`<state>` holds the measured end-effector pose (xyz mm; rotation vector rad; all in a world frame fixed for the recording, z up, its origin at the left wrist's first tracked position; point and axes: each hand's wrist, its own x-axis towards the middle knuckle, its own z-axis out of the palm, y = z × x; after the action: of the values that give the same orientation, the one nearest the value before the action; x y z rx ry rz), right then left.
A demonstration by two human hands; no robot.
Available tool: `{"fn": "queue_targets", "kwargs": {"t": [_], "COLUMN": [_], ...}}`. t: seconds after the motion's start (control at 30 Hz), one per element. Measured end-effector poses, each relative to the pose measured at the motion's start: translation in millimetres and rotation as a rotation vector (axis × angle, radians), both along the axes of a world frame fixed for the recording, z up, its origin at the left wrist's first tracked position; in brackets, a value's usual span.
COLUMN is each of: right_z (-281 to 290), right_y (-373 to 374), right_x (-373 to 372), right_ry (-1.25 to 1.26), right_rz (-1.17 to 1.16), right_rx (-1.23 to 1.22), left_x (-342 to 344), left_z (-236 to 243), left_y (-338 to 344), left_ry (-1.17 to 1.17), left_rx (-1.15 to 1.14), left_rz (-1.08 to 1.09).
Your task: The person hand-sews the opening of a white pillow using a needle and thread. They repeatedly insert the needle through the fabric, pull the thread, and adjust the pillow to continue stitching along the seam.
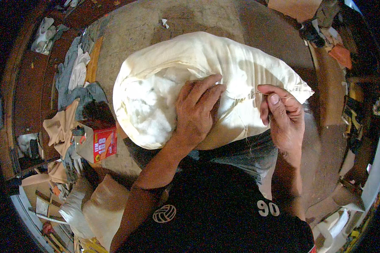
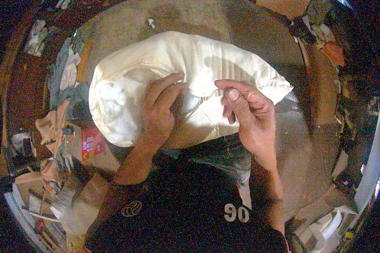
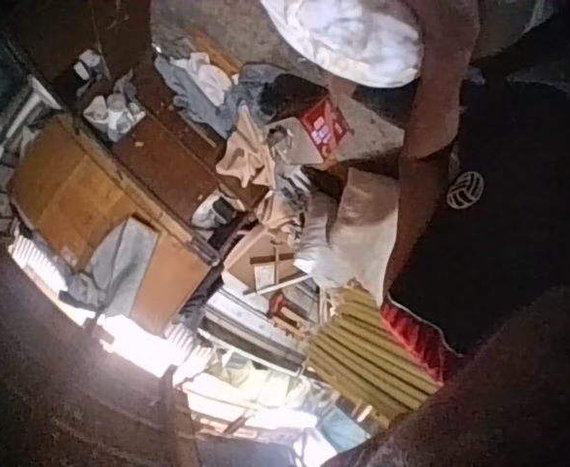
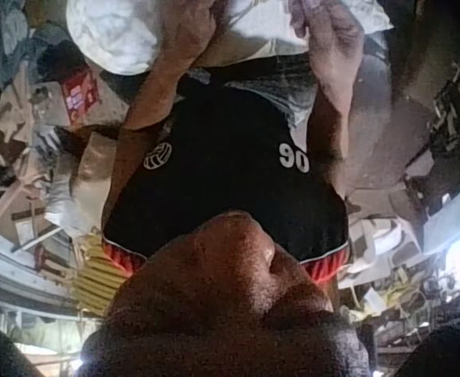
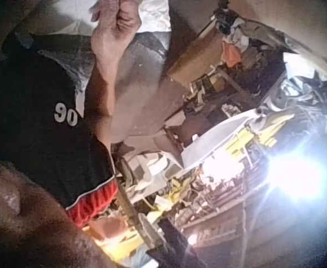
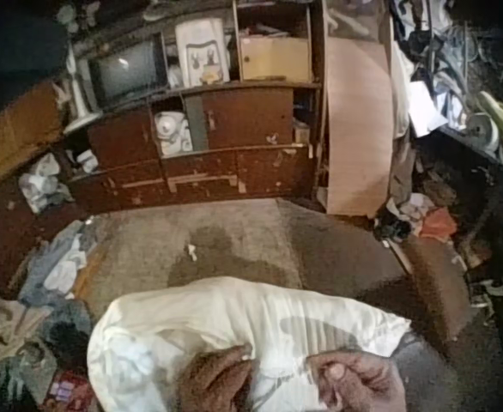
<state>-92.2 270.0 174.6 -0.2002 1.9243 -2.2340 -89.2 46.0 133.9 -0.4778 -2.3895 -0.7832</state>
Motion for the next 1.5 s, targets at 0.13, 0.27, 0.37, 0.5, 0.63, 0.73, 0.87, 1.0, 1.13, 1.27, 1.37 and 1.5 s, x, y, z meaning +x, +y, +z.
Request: {"fn": "queue_targets", "kwargs": {"t": [0.13,0.27,0.37,0.5,0.63,0.73,0.87,1.0,1.13,1.27,1.37,1.5], "right_z": [0.1,1.0,-10.9,-14.6,-17.7,-18.5,-22.7,-25.3,-21.1,-22.5,-19.4,-15.1], "right_y": [-12.9,-31.7,-34.6,-35.3,-39.7,-42.8,-45.1,-43.4,-44.0,-42.9,-42.6,-44.0], "right_x": [-4.5,-3.0,-4.5,-5.5,-1.5,-0.1,-0.7,0.6,0.5,0.6,0.0,-3.6], "right_ry": [0.109,0.025,0.118,0.207,0.140,0.111,0.144,0.134,0.175,0.191,0.232,0.051], "right_rz": [-0.134,-0.267,-0.267,-0.241,-0.289,-0.305,-0.325,-0.265,-0.268,-0.273,-0.248,-0.208], "right_rx": [0.135,0.038,0.012,0.151,0.134,0.105,0.112,0.167,0.287,0.310,0.352,0.216], "left_x": [-0.9,-0.5,-0.7,0.9,0.0,-0.9,-1.4,-2.0,-1.5,-0.5,-0.6,-2.2], "left_z": [0.3,-1.1,-1.0,2.4,-0.5,-2.2,-1.7,-3.0,-0.3,0.7,-1.5,-4.0], "left_y": [-0.3,-0.3,-0.7,-1.5,-1.4,0.3,0.8,0.0,-0.3,0.4,-0.2,-0.4], "left_ry": [0.006,0.023,0.021,0.006,-0.003,0.032,0.031,0.045,0.043,0.027,0.037,0.048], "left_rx": [-0.002,-0.006,0.026,0.020,0.018,0.032,0.023,0.031,0.048,0.038,0.034,0.048], "left_rz": [-0.027,-0.017,-0.021,-0.004,-0.004,0.003,0.001,-0.009,-0.018,-0.016,-0.014,-0.023]}}
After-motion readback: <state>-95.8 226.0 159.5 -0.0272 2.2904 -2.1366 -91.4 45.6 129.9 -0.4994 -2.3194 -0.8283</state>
